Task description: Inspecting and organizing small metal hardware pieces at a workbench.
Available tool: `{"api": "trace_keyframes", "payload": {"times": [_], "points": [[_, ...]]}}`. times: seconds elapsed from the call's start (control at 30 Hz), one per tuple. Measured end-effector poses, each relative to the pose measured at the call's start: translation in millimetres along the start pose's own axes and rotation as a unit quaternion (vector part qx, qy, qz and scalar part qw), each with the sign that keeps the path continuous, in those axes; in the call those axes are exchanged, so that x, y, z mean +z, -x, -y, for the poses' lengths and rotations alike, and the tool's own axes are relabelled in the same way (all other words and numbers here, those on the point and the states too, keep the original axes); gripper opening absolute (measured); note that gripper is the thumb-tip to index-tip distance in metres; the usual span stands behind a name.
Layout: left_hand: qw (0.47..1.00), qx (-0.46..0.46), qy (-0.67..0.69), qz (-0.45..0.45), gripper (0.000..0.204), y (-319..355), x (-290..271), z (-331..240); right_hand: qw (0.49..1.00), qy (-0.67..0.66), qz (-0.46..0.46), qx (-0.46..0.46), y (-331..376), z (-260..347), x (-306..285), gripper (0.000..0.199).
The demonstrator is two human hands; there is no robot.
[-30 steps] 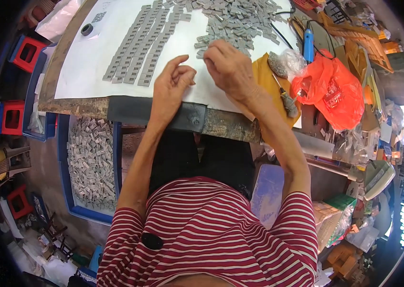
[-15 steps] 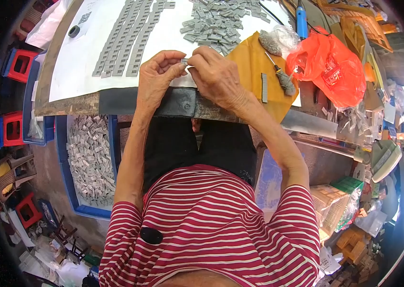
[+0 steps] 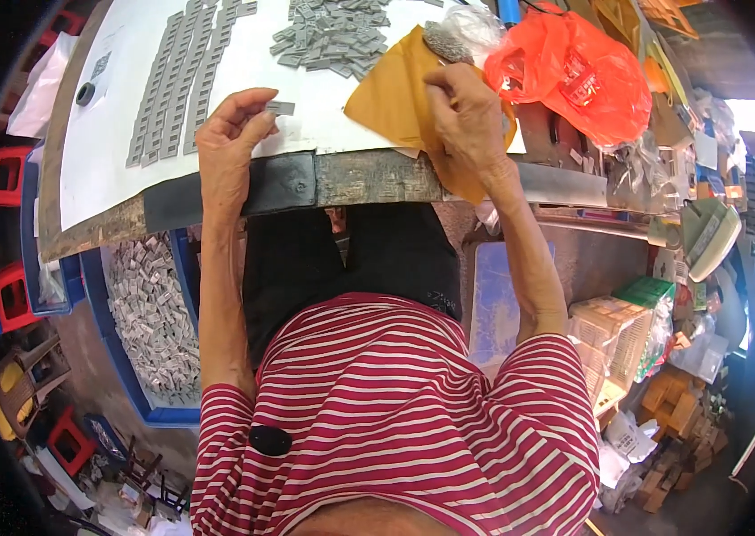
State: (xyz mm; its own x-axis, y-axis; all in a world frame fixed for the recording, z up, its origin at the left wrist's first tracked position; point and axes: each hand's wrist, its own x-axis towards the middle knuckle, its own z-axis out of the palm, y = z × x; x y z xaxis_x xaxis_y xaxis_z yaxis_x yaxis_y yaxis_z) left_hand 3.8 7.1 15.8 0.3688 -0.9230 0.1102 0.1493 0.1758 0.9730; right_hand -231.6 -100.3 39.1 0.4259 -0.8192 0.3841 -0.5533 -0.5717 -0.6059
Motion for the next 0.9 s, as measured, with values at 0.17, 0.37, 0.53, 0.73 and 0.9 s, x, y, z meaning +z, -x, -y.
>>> {"api": "trace_keyframes", "payload": {"times": [0.17, 0.37, 0.53, 0.73, 0.9], "points": [[1.0, 0.005, -0.01, -0.006, 0.019, -0.5, 0.9, -1.8, 0.996, 0.083, 0.013, -0.001, 8.0, -42.2, -11.2, 0.01], [0.999, 0.019, -0.025, 0.01, 0.02, 13.1, 8.4, -8.2, 0.986, 0.153, 0.055, -0.045, 9.0, -45.4, -13.6, 0.01], [0.998, -0.025, 0.05, 0.028, 0.022, 18.9, 24.3, -8.9, 0.968, 0.194, 0.12, -0.101, 4.8, -46.1, -15.7, 0.01], [0.998, -0.035, 0.035, 0.028, 0.023, 19.2, 22.3, -0.1, 0.955, 0.197, 0.135, -0.174, -0.6, -50.8, -15.0, 0.008], [0.999, -0.027, 0.002, 0.029, 0.025, 18.7, 20.6, 2.1, 0.945, 0.218, 0.152, -0.19, -4.7, -51.6, -14.5, 0.006]]}}
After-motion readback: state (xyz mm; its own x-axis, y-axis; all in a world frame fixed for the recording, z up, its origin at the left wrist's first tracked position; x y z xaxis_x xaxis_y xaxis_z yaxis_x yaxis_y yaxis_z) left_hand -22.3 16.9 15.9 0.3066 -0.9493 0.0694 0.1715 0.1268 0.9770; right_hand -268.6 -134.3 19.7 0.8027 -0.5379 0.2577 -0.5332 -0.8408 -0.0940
